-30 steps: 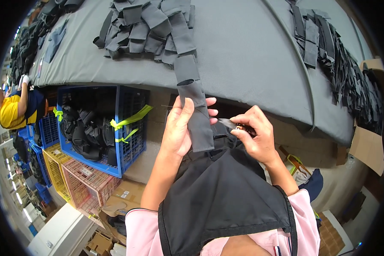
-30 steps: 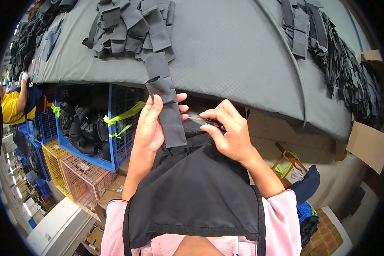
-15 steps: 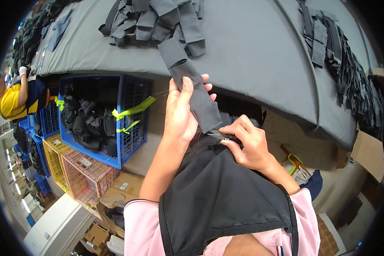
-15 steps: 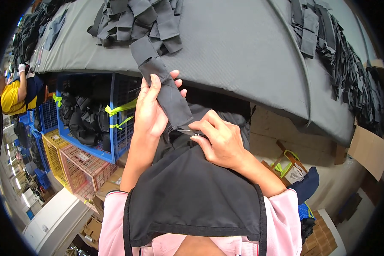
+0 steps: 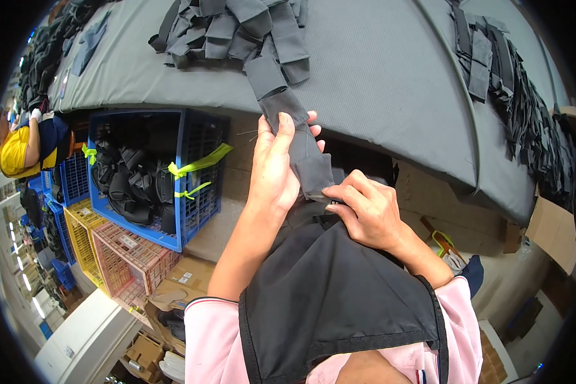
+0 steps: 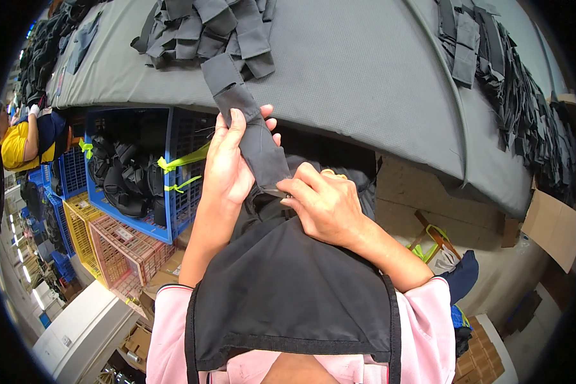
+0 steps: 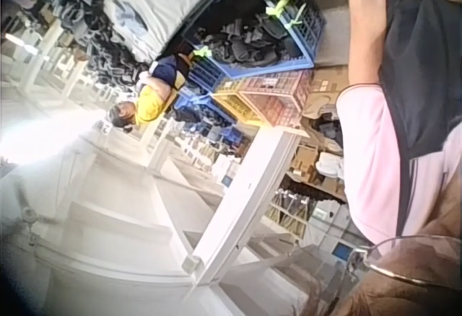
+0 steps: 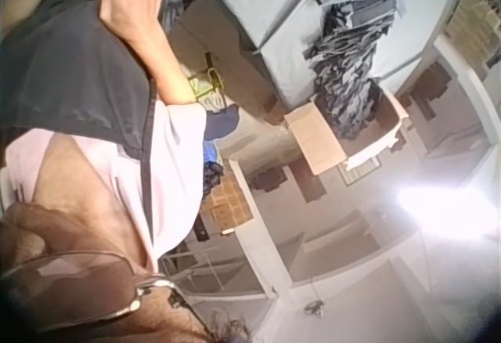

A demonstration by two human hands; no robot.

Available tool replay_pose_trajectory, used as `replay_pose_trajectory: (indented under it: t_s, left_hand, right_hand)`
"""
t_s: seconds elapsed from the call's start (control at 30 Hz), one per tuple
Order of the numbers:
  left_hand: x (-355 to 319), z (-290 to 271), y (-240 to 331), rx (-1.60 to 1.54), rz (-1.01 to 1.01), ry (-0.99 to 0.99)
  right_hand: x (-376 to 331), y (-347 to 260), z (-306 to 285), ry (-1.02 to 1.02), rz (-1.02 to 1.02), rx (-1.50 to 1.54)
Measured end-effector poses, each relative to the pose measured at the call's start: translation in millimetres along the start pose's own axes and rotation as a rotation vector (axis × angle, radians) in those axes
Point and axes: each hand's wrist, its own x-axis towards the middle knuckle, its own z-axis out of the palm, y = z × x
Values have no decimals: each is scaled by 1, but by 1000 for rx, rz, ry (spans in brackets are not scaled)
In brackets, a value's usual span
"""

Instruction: Using small scissors to trim individual fabric strips at a factory table.

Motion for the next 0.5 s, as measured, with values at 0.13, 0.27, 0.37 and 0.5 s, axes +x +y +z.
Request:
replay_pose_trajectory:
  t_s: [0.13, 0.27, 0.37, 0.5]
  left_hand:
    - [1, -3, -1, -32, -22, 7]
    - [2, -3, -2, -38, -27, 8]
    - [3, -1, -1, -20, -34, 18]
    - [1, -1, -1, 21, -28, 17]
  right_hand:
    - [-3, 3, -3, 6, -39, -11]
    - [-2, 4, -8, 9, 7, 89]
    - [6, 1, -11, -61, 44, 90]
    - [12, 3, -12, -107, 18, 106]
